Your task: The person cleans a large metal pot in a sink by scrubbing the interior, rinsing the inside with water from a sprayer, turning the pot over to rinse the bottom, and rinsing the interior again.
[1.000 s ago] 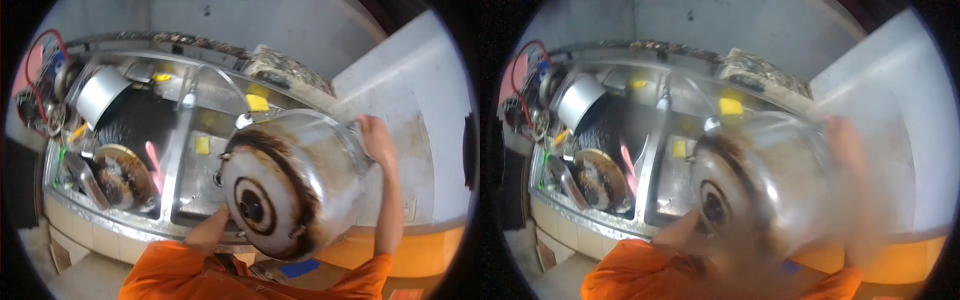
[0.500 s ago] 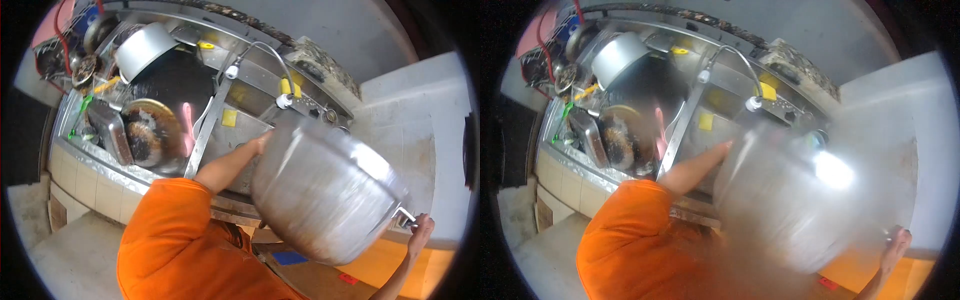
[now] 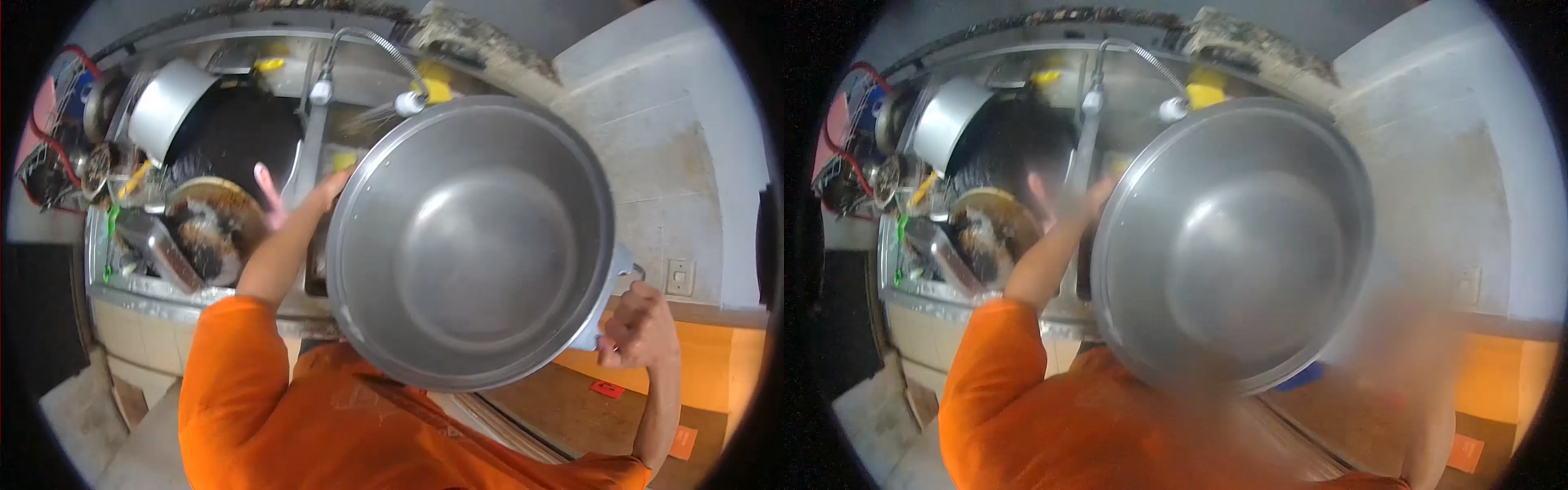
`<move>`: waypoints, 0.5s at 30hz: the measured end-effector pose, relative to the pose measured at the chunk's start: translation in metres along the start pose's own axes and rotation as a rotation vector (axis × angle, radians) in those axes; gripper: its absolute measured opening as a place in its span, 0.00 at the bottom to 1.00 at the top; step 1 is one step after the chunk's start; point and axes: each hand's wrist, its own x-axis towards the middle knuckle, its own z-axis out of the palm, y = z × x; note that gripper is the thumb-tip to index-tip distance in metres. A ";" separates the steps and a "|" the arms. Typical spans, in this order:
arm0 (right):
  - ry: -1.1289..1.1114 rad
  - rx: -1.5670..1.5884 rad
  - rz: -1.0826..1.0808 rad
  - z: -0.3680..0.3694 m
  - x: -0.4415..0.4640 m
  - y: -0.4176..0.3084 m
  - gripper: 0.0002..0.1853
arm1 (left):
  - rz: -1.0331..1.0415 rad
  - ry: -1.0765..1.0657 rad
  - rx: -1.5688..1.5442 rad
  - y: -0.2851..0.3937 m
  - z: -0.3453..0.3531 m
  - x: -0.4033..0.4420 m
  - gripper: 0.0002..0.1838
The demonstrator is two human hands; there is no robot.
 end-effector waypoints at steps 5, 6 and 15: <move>0.029 0.027 -0.067 0.006 0.010 0.035 0.13 | -0.171 -0.058 -0.032 0.008 -0.004 0.020 0.34; -0.022 0.037 -0.060 0.002 0.009 0.045 0.12 | -0.167 -0.210 -0.109 0.004 -0.001 0.019 0.36; 0.165 -0.077 0.019 0.000 0.019 0.054 0.13 | -0.226 -0.199 0.820 0.013 0.036 0.054 0.31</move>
